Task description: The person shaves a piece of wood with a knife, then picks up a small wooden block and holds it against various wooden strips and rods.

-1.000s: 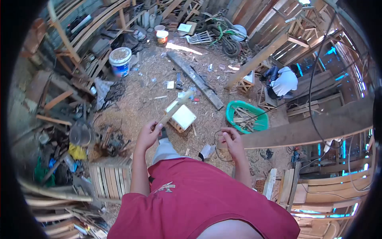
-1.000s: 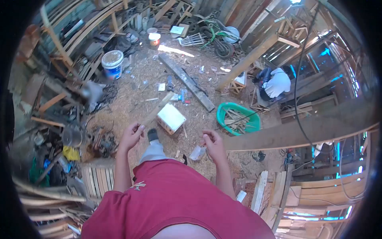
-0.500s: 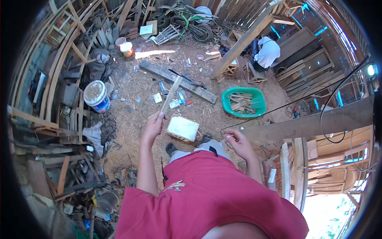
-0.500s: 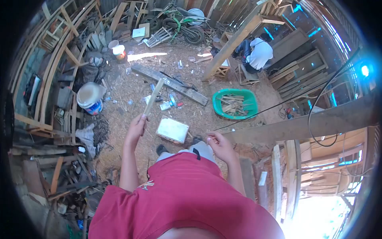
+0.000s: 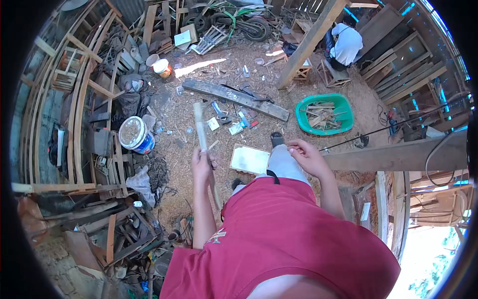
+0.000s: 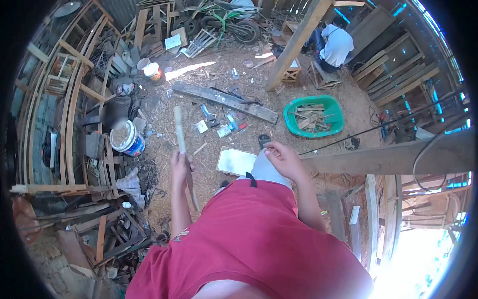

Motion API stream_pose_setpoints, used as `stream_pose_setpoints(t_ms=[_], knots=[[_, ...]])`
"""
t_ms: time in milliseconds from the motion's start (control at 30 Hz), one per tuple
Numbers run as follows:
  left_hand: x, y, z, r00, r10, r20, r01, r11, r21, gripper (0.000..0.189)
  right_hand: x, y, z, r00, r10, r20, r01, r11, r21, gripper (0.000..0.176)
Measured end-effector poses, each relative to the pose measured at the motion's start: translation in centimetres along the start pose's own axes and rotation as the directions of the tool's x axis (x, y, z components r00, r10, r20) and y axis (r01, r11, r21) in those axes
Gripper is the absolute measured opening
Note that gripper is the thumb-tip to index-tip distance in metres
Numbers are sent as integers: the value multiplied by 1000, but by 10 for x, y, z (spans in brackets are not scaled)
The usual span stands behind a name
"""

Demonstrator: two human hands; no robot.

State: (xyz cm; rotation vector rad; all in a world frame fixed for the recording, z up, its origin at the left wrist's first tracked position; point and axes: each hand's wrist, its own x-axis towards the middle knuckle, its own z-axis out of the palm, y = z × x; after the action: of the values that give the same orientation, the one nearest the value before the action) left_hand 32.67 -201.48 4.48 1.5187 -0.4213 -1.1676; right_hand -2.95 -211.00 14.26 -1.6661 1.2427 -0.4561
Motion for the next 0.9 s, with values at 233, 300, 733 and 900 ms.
stream_pose_setpoints(t_ms=[233, 300, 733, 900], knots=[[79, 15, 28, 975, -57, -213, 32, 992, -120, 17, 110, 35, -48, 990, 132, 44, -136, 986, 99, 32], [111, 24, 50, 961, -53, -272, 26, 994, -102, 17, 162, 61, -66, 989, 129, 71, -137, 984, 118, 33], [303, 73, 219, 936, -163, -311, 93, 969, -227, 16, 476, 212, -165, 976, 187, 108, -188, 982, 2, 29], [363, 49, 236, 919, -302, -254, 253, 945, -208, 19, 533, 269, -136, 921, 389, 29, -385, 896, 221, 30]])
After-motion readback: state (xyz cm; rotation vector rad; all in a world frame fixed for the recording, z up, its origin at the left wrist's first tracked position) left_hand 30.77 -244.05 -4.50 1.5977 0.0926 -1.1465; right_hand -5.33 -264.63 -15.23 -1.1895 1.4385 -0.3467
